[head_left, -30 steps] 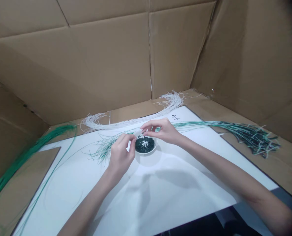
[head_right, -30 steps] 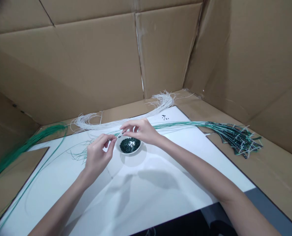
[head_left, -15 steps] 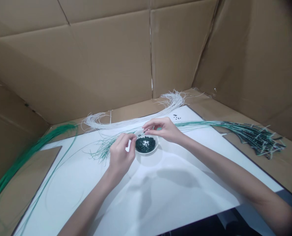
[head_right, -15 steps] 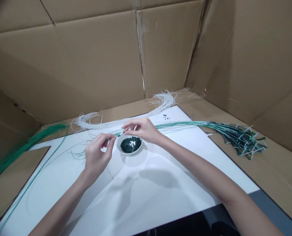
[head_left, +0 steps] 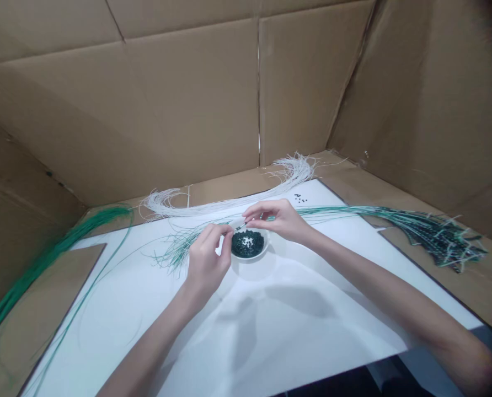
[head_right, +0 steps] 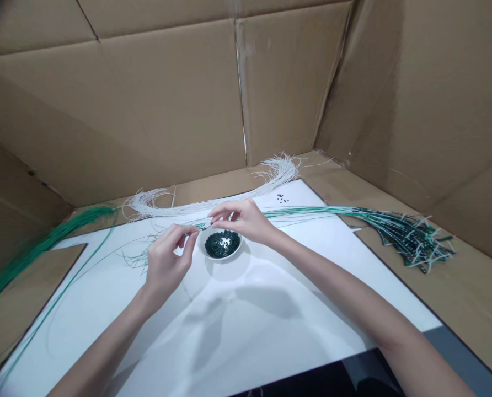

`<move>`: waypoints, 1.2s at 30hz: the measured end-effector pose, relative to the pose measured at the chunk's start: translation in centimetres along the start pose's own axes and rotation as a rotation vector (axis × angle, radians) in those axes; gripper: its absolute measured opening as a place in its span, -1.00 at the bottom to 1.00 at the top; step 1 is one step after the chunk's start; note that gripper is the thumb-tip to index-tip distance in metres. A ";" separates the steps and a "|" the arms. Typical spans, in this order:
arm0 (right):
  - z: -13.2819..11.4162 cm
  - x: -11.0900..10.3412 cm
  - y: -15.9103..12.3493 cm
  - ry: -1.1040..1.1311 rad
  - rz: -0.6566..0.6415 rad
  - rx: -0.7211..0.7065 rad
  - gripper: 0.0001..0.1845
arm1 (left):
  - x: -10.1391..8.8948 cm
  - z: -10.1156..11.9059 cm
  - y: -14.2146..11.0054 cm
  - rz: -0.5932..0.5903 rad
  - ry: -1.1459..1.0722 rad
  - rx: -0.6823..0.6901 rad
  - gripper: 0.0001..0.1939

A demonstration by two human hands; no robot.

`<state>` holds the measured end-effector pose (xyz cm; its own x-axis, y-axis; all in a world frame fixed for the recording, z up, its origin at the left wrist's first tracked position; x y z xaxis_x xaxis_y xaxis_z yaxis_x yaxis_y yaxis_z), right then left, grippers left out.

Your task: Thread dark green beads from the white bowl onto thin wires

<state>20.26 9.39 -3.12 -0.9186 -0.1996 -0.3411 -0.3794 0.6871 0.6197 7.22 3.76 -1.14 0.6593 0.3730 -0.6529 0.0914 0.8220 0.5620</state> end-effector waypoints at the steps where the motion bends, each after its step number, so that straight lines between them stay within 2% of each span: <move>1: 0.0 0.0 0.0 -0.006 -0.001 0.003 -0.80 | 0.0 0.0 0.0 0.003 0.003 0.001 -0.91; 11: -0.3 0.0 0.1 -0.029 -0.011 -0.008 -0.81 | 0.2 -0.1 0.0 -0.013 0.004 0.003 -0.90; 23: -1.5 0.3 0.1 -0.092 -0.058 -0.104 -0.87 | 0.8 -0.5 -0.1 -0.062 0.020 -0.017 -0.90; 36: -1.4 0.8 -0.1 -0.100 -0.077 -0.116 -0.88 | 0.9 -0.4 -0.2 -0.063 0.019 -0.002 -0.90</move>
<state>19.39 8.21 -2.46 -0.8732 -0.1741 -0.4553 -0.4634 0.5861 0.6646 7.49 4.13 -2.08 0.6383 0.3284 -0.6962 0.1305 0.8452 0.5183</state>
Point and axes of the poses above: each hand's wrist, its own y-axis towards the middle knuckle, its own x-axis out of the palm, z = x × y, the point moved 9 cm from there along y, towards the middle knuckle, and after that the axes turned 14 degrees about -x, right-handed, at the moved point
